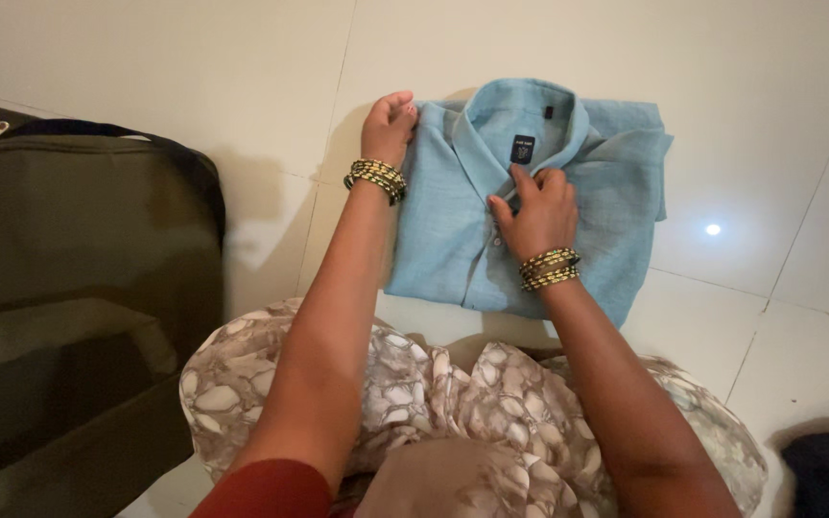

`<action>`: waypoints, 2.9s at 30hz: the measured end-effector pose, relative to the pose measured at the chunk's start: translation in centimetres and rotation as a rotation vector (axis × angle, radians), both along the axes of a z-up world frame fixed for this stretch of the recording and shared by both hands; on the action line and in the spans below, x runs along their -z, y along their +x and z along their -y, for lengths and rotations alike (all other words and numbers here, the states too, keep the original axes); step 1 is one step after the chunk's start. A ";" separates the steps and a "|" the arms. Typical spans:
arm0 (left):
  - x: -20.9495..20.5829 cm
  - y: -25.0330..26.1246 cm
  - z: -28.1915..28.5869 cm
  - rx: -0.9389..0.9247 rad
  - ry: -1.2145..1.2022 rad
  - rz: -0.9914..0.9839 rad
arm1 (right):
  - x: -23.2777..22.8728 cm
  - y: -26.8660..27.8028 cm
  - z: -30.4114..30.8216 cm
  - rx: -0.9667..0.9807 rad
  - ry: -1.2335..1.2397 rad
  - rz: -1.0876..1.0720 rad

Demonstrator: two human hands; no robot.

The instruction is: The person folds a light-blue collared shirt on the floor, smoothing the fabric with their hands and then buttoning the top button.

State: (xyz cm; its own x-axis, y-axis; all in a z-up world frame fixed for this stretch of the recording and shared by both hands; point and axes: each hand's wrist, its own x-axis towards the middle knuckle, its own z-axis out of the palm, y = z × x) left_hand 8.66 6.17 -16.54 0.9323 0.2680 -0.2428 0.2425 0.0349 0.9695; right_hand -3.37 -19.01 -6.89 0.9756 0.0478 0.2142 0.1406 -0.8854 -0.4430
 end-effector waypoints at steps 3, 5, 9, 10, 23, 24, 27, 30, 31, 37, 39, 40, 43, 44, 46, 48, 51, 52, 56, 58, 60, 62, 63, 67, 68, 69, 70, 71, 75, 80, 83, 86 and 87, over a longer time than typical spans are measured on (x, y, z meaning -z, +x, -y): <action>-0.3 0.2 0.1 0.207 -0.242 0.216 | 0.8 0.1 0.4 -0.025 0.036 -0.009; -1.1 0.5 0.0 0.303 -0.268 0.190 | 1.5 0.3 0.7 -0.026 0.091 0.035; -2.7 0.3 -0.3 0.438 -0.175 0.045 | 2.1 1.0 1.6 -0.009 0.246 -0.034; -3.1 0.2 -0.6 0.436 -0.175 0.044 | 2.0 1.1 1.9 -0.023 0.280 -0.014; -9.2 -1.6 -0.4 0.103 0.703 0.095 | 0.1 1.6 3.3 -0.098 0.233 0.037; -8.9 -1.6 -0.7 0.121 0.768 0.110 | 0.6 1.5 3.2 -0.095 0.234 0.039; -7.7 -1.7 -1.3 0.089 0.836 0.110 | 1.3 1.3 3.0 -0.073 0.243 0.042; -9.2 -2.0 -1.9 -0.004 0.709 -0.315 | 1.1 1.4 2.9 -0.055 0.309 0.067; -10.3 -2.2 -1.9 -0.004 0.709 -0.318 | 0.9 1.3 2.9 -0.063 0.293 0.086; -12.5 -2.3 -2.0 0.496 0.776 -0.552 | -0.3 1.1 2.4 -0.052 0.307 0.067; -9.2 -1.7 -2.1 0.395 0.764 -0.176 | -0.6 1.0 2.3 -0.066 0.285 0.091; -7.3 -1.1 -2.3 0.394 0.764 -0.178 | -0.7 0.9 2.2 -0.066 0.281 0.094; -1.7 0.6 -2.0 0.344 -0.276 0.198 | -0.7 0.8 2.2 -0.078 0.277 0.125; -0.2 1.1 -1.2 0.217 -0.263 0.249 | -0.5 0.8 2.2 -0.092 0.278 0.155; 1.2 0.8 -0.8 0.087 -0.250 0.301 | -0.1 0.8 2.1 -0.109 0.264 0.145; 1.0 0.2 -0.6 0.000 -0.143 0.221 | 0.4 1.1 2.3 -0.120 0.249 0.133; -0.8 -2.3 -0.8 -0.216 0.074 -0.199 | 0.5 0.8 2.0 -0.114 0.245 0.113; -1.2 -2.6 -0.6 -0.175 0.075 -0.259 | 0.4 0.7 1.9 -0.096 0.273 0.120; -1.0 -2.1 0.8 0.152 -0.027 0.178 | -0.4 0.4 1.7 -0.080 0.263 0.257; -1.2 -2.0 1.7 0.159 -0.153 0.386 | -0.3 0.5 1.9 -0.077 0.263 0.237; -2.3 -2.8 2.2 0.014 0.452 0.244 | -0.2 0.6 2.1 -0.078 0.266 0.212; -3.6 -3.7 2.6 -0.010 0.496 0.129 | -0.3 1.1 2.5 -0.148 0.257 0.053; -4.2 -4.0 2.8 -0.035 0.539 0.009 | -0.4 1.4 2.8 -0.145 0.259 0.054; -6.6 -4.4 3.9 -0.124 0.662 0.289 | -2.8 2.9 6.3 -0.054 0.350 -0.108; -7.6 -4.4 4.1 -0.183 0.830 0.370 | -3.8 3.0 8.2 -0.018 0.392 -0.080; -8.8 -4.5 4.4 -0.240 0.996 0.453 | -5.0 3.0 10.4 0.020 0.434 -0.050; -10.1 -4.7 4.9 -0.239 0.995 0.454 | -6.2 3.0 12.5 0.082 0.381 -0.013; -11.5 -4.7 5.6 -0.211 0.955 0.532 | -7.4 2.4 14.6 0.169 0.464 -0.051; -15.3 -4.5 10.9 0.111 0.749 0.713 | -7.9 -3.2 20.0 0.431 0.723 -0.077; -14.0 -1.4 19.9 0.607 0.814 0.652 | -2.3 -3.8 20.2 0.352 0.558 -0.379; -12.7 2.3 22.6 0.821 1.018 0.607 | -0.7 -2.3 17.4 0.211 0.344 -0.297; -12.9 4.6 24.9 1.186 1.301 0.304 | -1.5 -1.5 16.2 0.200 0.196 -0.397; -13.0 5.0 25.2 1.192 1.300 0.302 | -1.4 -1.4 15.9 0.203 0.198 -0.401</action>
State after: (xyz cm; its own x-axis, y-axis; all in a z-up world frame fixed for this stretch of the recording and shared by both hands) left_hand 13.64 -19.01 -3.49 0.7141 -0.6551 -0.2467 -0.6098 -0.7552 0.2404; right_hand -4.76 -34.90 -5.50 0.9684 -0.1559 -0.1947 -0.2425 -0.7704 -0.5896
